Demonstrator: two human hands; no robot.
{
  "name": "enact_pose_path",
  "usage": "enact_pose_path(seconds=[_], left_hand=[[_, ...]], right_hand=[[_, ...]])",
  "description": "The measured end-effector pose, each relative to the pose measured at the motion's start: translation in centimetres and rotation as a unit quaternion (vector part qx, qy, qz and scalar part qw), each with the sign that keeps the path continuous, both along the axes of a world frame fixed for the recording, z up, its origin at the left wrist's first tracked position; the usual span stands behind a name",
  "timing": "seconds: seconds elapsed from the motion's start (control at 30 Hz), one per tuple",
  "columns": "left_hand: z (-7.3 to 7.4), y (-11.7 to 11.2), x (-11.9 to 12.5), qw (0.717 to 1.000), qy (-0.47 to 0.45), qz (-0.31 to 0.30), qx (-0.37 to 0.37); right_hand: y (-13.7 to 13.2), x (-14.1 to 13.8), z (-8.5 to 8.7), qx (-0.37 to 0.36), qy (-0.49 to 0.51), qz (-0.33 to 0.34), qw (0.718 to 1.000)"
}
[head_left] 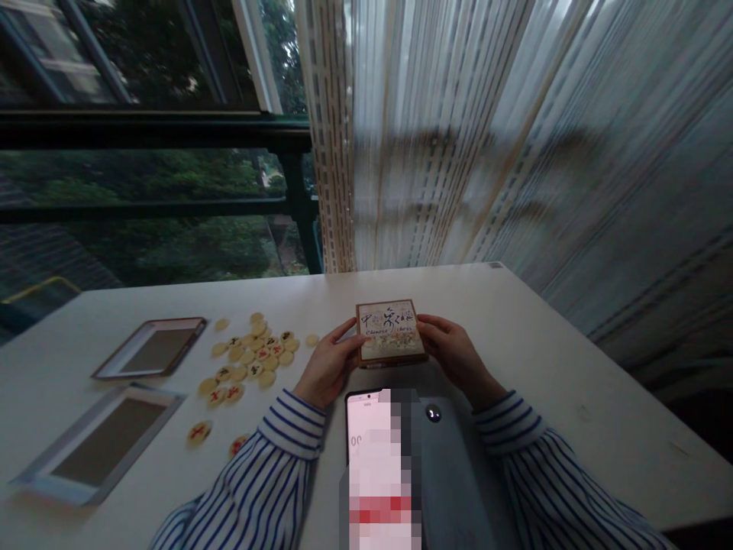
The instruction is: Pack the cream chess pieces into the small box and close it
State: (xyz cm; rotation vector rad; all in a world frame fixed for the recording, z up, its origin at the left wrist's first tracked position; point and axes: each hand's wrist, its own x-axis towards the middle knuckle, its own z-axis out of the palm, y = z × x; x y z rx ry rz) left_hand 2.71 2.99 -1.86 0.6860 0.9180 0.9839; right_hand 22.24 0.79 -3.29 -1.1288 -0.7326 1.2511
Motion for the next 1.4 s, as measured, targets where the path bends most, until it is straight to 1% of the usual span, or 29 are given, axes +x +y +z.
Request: enact_pose_path(seconds=[0.17,0.27,0.4,0.5,0.63,0.77,1.03,1.27,1.4], left_hand=[[0.6,-0.3,0.0,1.000,0.016,-0.020,-0.010],[0.9,-0.5,0.2,1.000,0.009,-0.011,-0.002],[1.2,-0.7,0.6,1.000,0.010,0.008,0.011],[1.6,-0.8,1.0,0.999,0.016,0.022,0.020],[2.2,-0.8,1.5,0.999,0.013,0.020,0.027],[2.7,-0.7,2.1,0.999,0.018,0.014,0.025],[3.6,0.0,3.9,0.999,0.002,-0.026,0.034],[4.2,0.9,5.8,0.998,0.002,-0.046,0.034],[4.5,1.3,6.8,0.997,0.028,-0.059,0.027]], right_hand=[[-0.1,0.0,0.0,0.011,0.012,-0.011,1.000],[-0.1,0.0,0.1,0.025,0.009,-0.021,0.999],[0.0,0.1,0.3,0.041,-0.026,-0.038,0.998],[0.0,0.3,0.8,0.044,-0.041,-0.036,0.998],[-0.3,0.8,1.7,0.042,-0.043,-0.021,0.998],[-0.7,1.6,2.4,0.027,-0.040,-0.004,0.999],[-0.7,3.8,3.6,0.026,-0.040,-0.014,0.999],[-0.5,5.8,4.8,0.022,-0.057,-0.004,0.998],[-0.3,7.0,5.0,0.014,-0.070,-0.012,0.997]])
